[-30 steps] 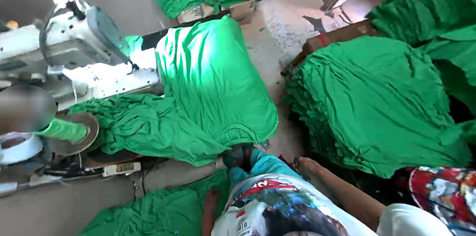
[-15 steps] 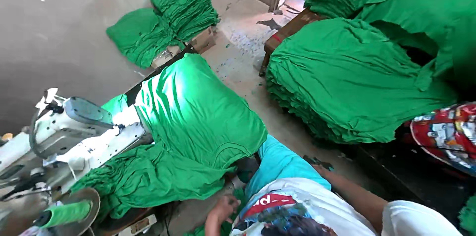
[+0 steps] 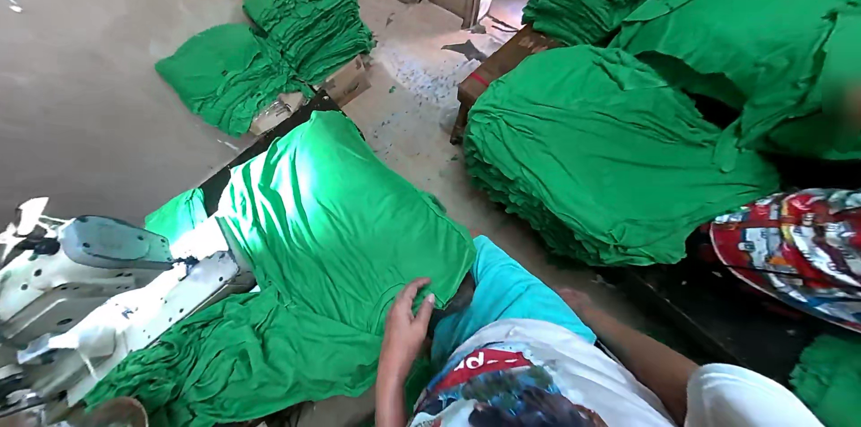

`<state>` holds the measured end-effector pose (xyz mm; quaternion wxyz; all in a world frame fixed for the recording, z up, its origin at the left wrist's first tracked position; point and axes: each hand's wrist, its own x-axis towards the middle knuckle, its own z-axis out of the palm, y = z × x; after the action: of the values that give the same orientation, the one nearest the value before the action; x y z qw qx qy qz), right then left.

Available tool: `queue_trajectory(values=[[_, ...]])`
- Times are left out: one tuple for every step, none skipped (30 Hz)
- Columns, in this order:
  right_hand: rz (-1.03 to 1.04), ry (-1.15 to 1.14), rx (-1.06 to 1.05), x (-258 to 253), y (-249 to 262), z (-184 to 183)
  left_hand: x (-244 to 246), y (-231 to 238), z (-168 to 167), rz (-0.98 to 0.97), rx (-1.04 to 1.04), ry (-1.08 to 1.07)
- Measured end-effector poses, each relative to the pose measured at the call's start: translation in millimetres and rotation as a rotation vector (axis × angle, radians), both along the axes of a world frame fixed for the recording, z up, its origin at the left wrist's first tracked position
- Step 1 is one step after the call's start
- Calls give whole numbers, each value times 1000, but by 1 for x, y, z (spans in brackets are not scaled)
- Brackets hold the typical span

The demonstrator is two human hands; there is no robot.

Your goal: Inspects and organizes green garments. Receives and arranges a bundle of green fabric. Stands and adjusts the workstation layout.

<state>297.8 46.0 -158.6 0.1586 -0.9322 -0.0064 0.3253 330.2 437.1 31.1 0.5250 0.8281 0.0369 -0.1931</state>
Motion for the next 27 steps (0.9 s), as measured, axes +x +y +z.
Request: queue_trajectory(values=[[-95,334,-133,34,14,22,6,-3,-1,34,38,-64],[-167,410,-200,57,20,28,13,-5,-2,69,66,-113],[-202,375,-225,73,20,25,20,-8,-2,103,91,-136],[-207,322,-220,88,17,23,28,-11,-4,141,115,-152],[-201,280,-194,105,14,22,35,-13,-8,177,140,-167],[-194,241,-148,125,13,25,44,-16,-13,214,166,-184],[-177,194,-100,146,14,29,55,-19,-18,251,191,-190],[-149,139,-58,167,14,33,67,-24,-24,289,226,-192],[-120,78,-13,188,15,35,80,-29,-29,328,268,-193],[-95,22,33,209,15,37,95,-36,-35,362,323,-189],[-71,-27,81,231,16,39,110,-42,-41,395,391,-181],[-40,-66,124,254,17,40,124,-47,-49,431,470,-170],[-4,-104,157,276,17,40,139,-52,-59,477,540,-145],[31,-122,179,297,16,41,150,-57,-71,523,606,-113],[59,-124,191,315,15,41,159,-62,-82,561,673,-79],[73,-121,204,333,13,43,167,-65,-93,584,748,-43],[76,-105,216,350,12,44,173,-68,-103,589,847,-26],[73,-83,225,367,10,44,179,-71,-109,597,940,-23],[70,-55,234,382,7,43,184,-74,-114,612,1002,-30],[60,-28,249,395,3,40,185,-75,-119,630,1045,-51],[43,15,262,405,-2,35,185,-76,-123,644,1077,-74],[13,73,274,414,-7,30,183,-76,-125,653,1102,-91],[-35,128,294,422,-11,26,183,-76,-127,653,1123,-96],[-93,171,322,428,-15,23,182,-76,-127,653,1135,-93],[-151,195,353,432,-19,20,183,-77,-128,656,1140,-87],[-206,206,383,434,-22,17,183,-77,-127,656,1145,-80],[-241,220,403,437,-25,14,184,-78,-128,656,1150,-71]])
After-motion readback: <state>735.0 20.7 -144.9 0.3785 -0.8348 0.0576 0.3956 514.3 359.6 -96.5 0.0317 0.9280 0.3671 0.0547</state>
